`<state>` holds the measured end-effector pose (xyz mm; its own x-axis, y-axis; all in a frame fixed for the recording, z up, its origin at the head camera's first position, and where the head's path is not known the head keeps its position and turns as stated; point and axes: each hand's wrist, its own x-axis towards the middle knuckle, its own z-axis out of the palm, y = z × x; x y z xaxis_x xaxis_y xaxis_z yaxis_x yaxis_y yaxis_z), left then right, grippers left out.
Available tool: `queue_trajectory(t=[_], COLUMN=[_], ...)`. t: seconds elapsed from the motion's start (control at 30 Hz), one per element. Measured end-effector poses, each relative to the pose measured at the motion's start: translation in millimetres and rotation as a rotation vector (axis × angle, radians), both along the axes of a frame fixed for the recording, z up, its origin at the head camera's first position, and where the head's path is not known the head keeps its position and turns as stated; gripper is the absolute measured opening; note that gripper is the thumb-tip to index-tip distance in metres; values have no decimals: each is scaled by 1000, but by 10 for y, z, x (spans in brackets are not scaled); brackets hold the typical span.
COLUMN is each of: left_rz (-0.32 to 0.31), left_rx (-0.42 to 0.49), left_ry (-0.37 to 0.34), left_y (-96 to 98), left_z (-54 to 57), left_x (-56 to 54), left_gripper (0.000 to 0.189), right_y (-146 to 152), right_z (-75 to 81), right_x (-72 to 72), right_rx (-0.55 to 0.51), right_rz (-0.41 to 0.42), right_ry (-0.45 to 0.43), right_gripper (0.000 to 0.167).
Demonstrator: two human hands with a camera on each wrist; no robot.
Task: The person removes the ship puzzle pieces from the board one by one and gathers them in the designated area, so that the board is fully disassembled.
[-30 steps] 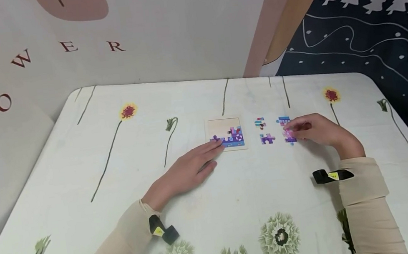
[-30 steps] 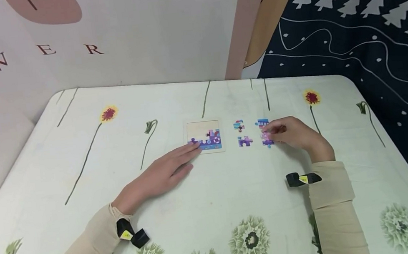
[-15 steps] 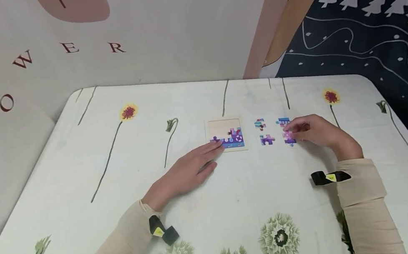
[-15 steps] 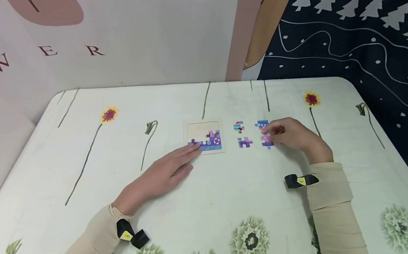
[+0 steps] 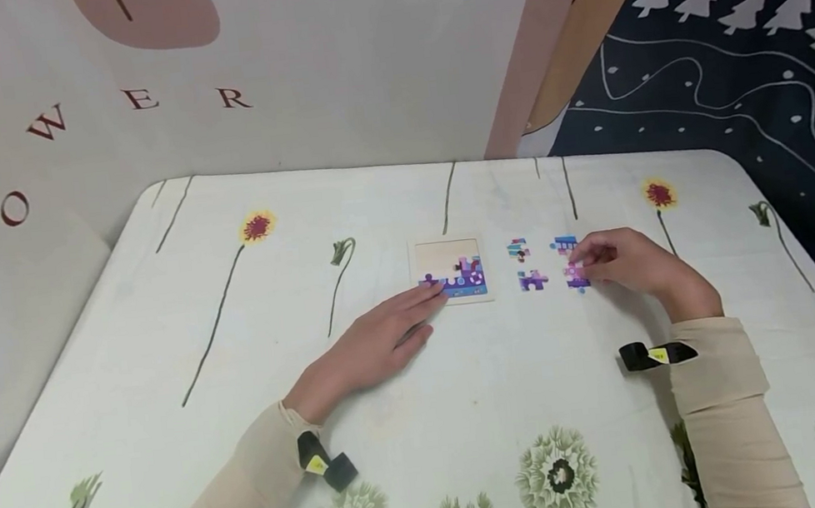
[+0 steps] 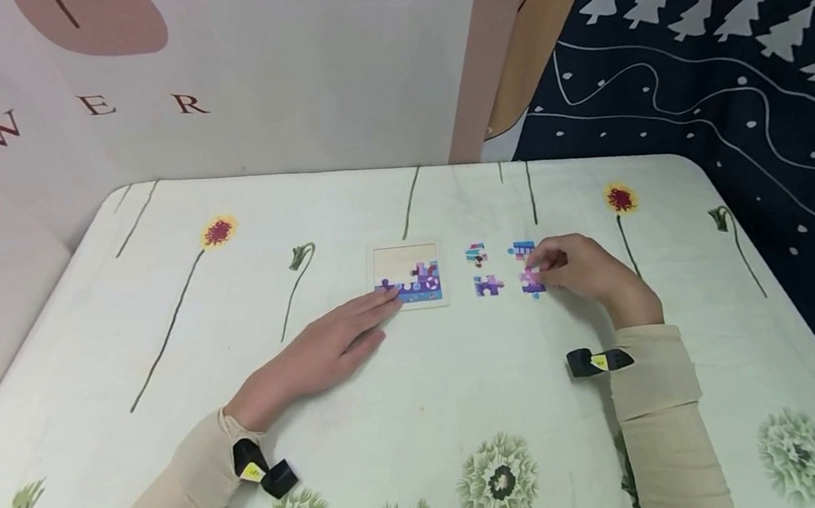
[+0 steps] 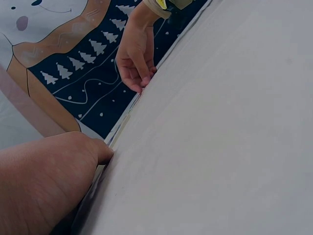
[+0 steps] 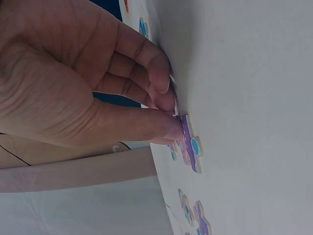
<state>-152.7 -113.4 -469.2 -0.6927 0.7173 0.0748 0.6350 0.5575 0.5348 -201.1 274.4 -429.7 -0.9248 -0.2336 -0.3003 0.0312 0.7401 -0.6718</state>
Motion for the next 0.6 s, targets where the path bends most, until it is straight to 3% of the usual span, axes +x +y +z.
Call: queue_trajectory(t=[0.33, 0.6], left_rz=[0, -6], left_rx=[4, -1], left_ry=[6, -6], left_y=[-11, -10], left_z=[-8, -30], left_x=[2, -5], left_gripper=[52, 51], right_y=[-29, -119], right_z=[41, 224], right_x=[0, 48], right_rx=[19, 181], right_rz=[-5, 9], right_ry=[-4, 67], right_gripper=[18, 26])
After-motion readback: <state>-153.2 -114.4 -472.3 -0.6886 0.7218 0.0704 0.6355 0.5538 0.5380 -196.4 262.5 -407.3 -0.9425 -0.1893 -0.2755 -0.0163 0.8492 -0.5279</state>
